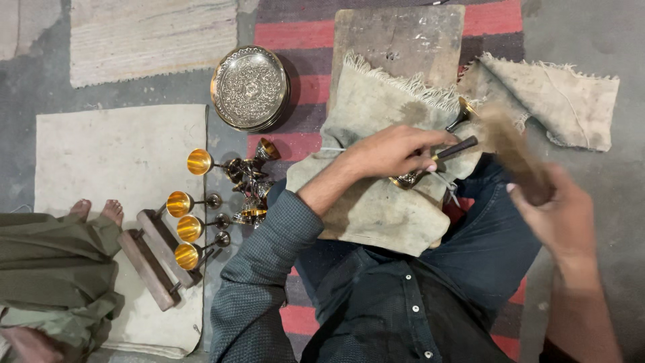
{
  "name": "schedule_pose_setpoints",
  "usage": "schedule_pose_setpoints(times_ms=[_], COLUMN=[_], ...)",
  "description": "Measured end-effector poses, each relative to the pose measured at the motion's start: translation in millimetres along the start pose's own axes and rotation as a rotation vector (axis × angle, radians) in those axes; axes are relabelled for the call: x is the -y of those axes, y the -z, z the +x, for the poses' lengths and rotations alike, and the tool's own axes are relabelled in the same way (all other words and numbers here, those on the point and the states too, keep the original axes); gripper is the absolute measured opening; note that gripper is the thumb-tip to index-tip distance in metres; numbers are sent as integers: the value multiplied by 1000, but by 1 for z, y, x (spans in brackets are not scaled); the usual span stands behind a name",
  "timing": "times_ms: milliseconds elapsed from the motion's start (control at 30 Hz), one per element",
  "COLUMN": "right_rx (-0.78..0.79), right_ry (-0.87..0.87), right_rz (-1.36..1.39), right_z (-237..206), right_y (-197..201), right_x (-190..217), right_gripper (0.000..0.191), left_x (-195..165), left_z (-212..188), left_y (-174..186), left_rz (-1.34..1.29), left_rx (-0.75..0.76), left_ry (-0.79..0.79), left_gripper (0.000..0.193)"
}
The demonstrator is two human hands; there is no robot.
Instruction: The person sits cross-legged on the floor holding a chisel against a brass goblet and repeatedly strikes the chisel with a wooden mallet to engrave decorative patterns into the metal, repositioning the chisel around the item's surface.
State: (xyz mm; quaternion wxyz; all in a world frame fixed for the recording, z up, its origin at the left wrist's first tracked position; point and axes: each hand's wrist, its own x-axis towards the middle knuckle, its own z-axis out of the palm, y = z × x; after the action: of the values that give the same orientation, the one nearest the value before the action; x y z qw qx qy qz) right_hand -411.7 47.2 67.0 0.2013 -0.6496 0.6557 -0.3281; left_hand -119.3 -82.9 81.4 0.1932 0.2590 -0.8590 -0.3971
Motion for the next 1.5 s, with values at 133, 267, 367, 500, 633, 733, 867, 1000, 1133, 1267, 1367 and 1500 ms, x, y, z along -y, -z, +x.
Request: schedule_pose_setpoints(times_ms=[133, 267, 367, 500, 633, 733, 867, 1000, 1133, 1267, 1367, 1500], right_rx=[-48, -32, 81, -40, -60, 5, 48, -5, -19, 25, 19, -17], right_ry=[-130, -179, -210, -159, -264, -197, -211, -188, -87, -154, -140, -189], right_rz=[452, 364, 132, -142, 359, 20, -164, 675, 501, 373, 106, 768], right_z=[-4, -8, -14, -21, -28, -28, -19, -7, 4, 6, 3, -1], right_y=[-5, -5, 3, 11, 4, 3, 11, 7, -1, -2, -5, -11], right_x=[-9, -13, -18, -27, -34, -37, -42, -41, -29, -16, -12, -13], right_gripper=[30, 35, 39, 37, 49, 42, 43, 29, 26, 22, 29, 26], left_x=[0, 1, 2, 5, 9, 10, 8, 5, 3, 3, 5, 5], left_z=[-2, -1, -1, -5, -12, -11, -6, -4, -1, -2, -1, 1], left_y=[2, 1, -2, 0, 7, 6, 3, 4, 7, 8, 6, 5], left_rz=[-18, -15, -16, -58, -92, -117, -96, -47, -69, -45, -61, -85], left_rx=[-9, 19, -2, -66, -30, -31, -1, -4, 15, 22, 28, 18], left_ry=[-34, 22, -22, -111, 75, 65, 32, -12, 3, 9, 4, -33], left_gripper=[54, 54, 53, 50, 54, 53, 51, 53, 54, 53, 52, 53])
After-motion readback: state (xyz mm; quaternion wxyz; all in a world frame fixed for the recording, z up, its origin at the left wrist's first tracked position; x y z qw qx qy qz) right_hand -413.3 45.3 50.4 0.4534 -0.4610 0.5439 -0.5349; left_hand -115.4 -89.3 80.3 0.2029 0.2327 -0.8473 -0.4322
